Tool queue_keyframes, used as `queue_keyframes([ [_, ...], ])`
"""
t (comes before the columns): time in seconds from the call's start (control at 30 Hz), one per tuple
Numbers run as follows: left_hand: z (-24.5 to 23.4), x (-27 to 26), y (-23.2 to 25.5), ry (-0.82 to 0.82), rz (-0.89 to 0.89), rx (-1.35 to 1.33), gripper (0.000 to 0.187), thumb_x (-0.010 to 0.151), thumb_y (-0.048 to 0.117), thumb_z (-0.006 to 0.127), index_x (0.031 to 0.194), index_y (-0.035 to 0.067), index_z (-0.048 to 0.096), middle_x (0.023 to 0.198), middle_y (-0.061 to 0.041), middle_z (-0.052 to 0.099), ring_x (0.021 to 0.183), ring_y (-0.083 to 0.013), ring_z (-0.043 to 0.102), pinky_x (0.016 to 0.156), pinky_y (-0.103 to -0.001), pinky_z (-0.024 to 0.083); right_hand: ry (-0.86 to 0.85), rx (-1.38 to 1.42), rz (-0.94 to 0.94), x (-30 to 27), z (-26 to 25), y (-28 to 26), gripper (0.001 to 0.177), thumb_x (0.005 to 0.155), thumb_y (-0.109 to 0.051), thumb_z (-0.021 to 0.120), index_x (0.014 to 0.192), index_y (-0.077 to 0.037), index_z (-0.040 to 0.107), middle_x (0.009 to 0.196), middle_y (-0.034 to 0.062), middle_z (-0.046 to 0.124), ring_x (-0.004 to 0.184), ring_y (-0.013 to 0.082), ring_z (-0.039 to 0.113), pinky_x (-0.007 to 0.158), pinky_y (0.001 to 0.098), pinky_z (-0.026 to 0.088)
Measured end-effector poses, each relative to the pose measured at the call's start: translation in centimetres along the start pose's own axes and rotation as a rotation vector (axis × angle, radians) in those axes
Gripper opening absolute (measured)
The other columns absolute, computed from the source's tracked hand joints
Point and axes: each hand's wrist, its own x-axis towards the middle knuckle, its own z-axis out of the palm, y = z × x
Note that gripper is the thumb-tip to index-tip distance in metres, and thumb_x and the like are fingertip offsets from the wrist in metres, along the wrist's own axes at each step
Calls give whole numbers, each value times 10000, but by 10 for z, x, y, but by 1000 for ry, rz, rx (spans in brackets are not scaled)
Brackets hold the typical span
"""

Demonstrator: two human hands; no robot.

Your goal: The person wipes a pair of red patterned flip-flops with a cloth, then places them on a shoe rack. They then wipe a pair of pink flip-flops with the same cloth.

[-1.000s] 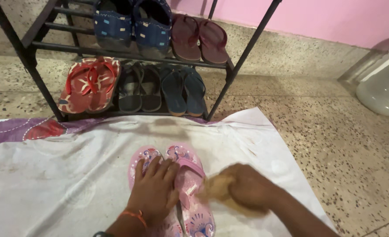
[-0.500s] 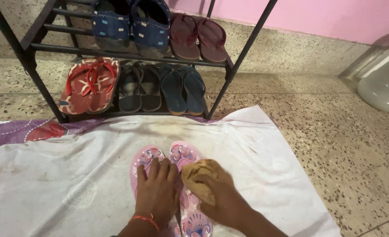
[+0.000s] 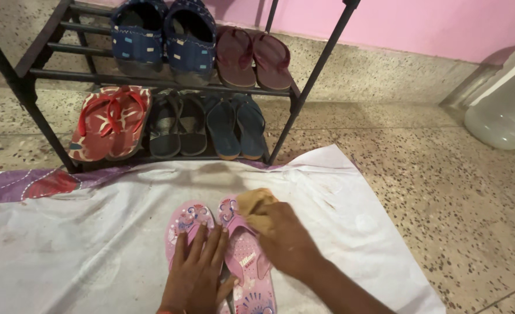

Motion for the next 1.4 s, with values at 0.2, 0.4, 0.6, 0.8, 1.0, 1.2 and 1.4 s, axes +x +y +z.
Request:
queue_keyframes([
  [0.2,16,-1,-6,98,38,18,998,788,648,616,1510,13,346,1544,-216,384,1449,-446,307,1133,-718,180,-264,-228,-6,0,22,-3,698,788,-12,661,1454,-130,488,1573,196,387,1336,450,440,1076,470,418],
  [0.4,16,-2,-5,30,16,-3,1001,801,656,607,1528,24,336,1555,-212,377,1447,-445,291,1122,-716,178,-274,-214,147,-19,13,14,673,832,-113,725,1464,-153,497,1500,179,438,1276,410,493,1045,464,442],
  [0.6,1,0,-1,-110,-7,56,980,822,621,614,1532,19,309,1590,-206,330,1473,-430,260,1149,-712,160,-425,-341,431,-17,-25,19,431,890,-154,657,1316,-214,668,1244,107,661,1196,299,626,1040,405,491],
  [0.8,-1,1,-1,-24,10,31,988,788,609,635,1520,15,340,1572,-209,354,1455,-434,282,1136,-707,175,-149,-152,87,0,-16,2,523,779,-44,707,1293,-123,660,1258,171,644,1137,376,616,999,421,495],
  [1.0,4,-2,-2,28,25,12,954,798,608,637,1495,12,373,1565,-210,374,1448,-450,296,1139,-710,180,-210,-155,1,-18,5,-16,663,690,-25,781,1331,-82,625,1397,230,561,1207,477,541,934,485,458],
  [1.2,8,-1,-4,-34,16,-7,958,792,583,640,1521,35,349,1558,-204,366,1444,-449,288,1129,-709,167,-510,-421,481,1,-31,-16,266,885,-188,691,1135,-172,780,1202,101,715,1142,293,673,984,412,534],
  [1.4,25,-5,-4,236,184,32,843,821,506,609,1469,12,393,1521,-161,431,1398,-350,358,1101,-632,212,-200,-350,274,37,-47,-12,469,751,15,665,1181,-158,736,1250,114,668,1143,316,644,994,419,525],
])
